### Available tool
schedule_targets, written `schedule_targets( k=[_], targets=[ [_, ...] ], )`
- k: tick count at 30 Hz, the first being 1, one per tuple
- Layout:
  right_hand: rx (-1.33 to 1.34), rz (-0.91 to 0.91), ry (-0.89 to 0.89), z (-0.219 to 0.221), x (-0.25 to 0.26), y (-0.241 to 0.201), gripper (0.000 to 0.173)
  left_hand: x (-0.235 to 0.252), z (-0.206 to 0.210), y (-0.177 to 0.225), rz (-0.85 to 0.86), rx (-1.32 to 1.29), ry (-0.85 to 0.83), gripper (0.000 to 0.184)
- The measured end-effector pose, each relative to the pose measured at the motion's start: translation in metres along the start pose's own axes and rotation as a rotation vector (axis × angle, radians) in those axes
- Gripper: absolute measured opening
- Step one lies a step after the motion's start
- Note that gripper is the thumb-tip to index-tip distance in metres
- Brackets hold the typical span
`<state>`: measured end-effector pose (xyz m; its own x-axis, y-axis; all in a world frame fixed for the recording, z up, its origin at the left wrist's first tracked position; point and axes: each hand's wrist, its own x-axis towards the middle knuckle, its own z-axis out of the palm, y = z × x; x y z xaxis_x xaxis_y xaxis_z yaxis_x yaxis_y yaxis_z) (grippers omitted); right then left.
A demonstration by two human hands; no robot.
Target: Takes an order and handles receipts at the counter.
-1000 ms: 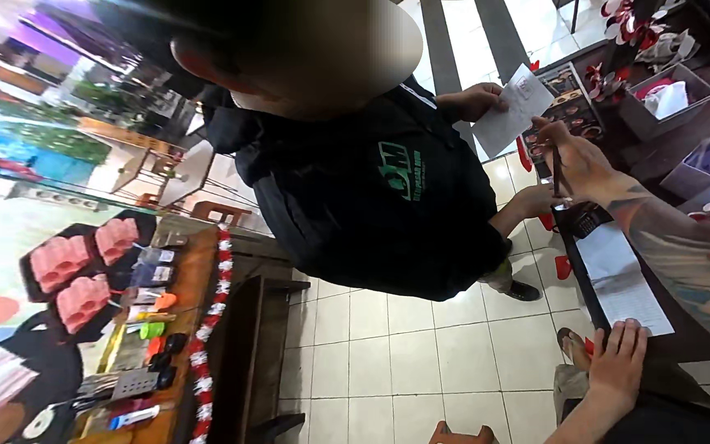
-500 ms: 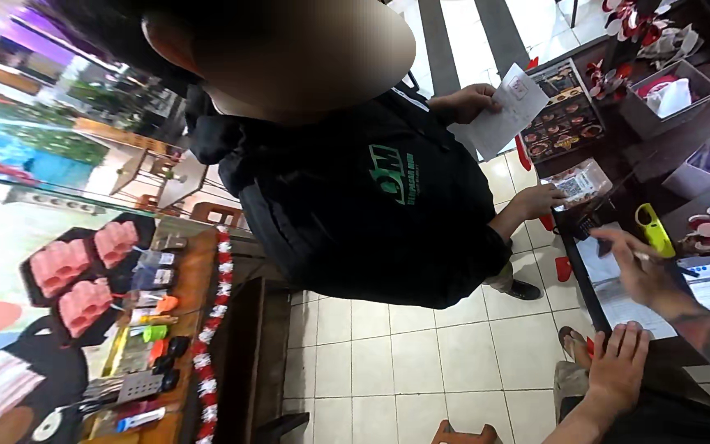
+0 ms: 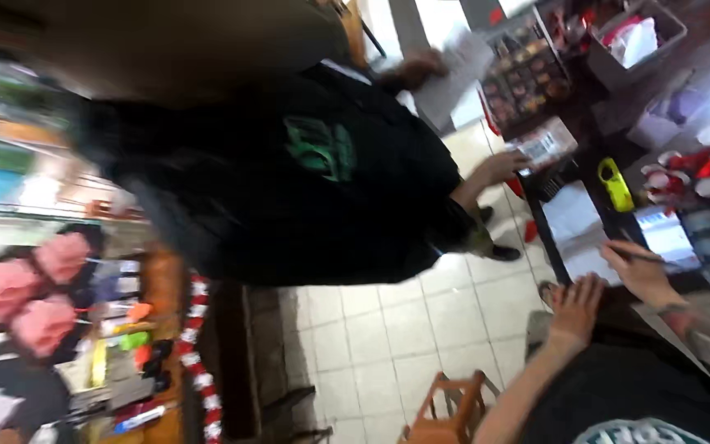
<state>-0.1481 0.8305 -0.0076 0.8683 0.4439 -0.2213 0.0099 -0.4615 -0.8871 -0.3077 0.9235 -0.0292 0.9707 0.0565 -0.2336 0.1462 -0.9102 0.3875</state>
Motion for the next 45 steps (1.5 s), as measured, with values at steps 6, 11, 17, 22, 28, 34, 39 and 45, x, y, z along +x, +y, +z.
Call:
schedule_targets(
  k=[6, 11, 17, 22, 28, 34, 39, 45],
  targets=[
    [-0.140, -0.118, 0.009, -0.005, -0.002, 0.024, 0.023, 0.001, 0.016, -0.002, 0.005, -0.041, -0.114, 0.078],
    [-0.156, -0.217, -0.010, -0.001, 0.002, 0.034, 0.019, 0.004, 0.021, -0.003, -0.005, -0.065, -0.131, 0.096],
    [-0.169, -0.261, 0.049, 0.011, 0.028, 0.038, 0.021, 0.004, 0.022, -0.002, 0.007, 0.009, -0.120, 0.093],
    [-0.101, -0.222, 0.043, 0.011, 0.027, 0.040, 0.019, 0.004, 0.021, -0.003, 0.011, 0.015, -0.129, 0.093],
    [-0.092, -0.236, 0.076, 0.010, 0.023, 0.042, 0.017, 0.007, 0.018, -0.003, 0.000, -0.005, -0.163, 0.088],
    [-0.104, -0.215, 0.058, 0.007, 0.019, 0.039, 0.017, 0.007, 0.019, -0.004, 0.005, -0.004, -0.189, 0.090],
    [-0.124, -0.188, 0.061, 0.007, 0.020, 0.038, 0.017, 0.006, 0.021, -0.005, 0.016, 0.013, -0.155, 0.086],
    [-0.205, -0.186, 0.097, 0.011, 0.029, 0.037, 0.025, 0.002, 0.015, -0.005, 0.005, -0.033, -0.042, 0.097]
  ],
)
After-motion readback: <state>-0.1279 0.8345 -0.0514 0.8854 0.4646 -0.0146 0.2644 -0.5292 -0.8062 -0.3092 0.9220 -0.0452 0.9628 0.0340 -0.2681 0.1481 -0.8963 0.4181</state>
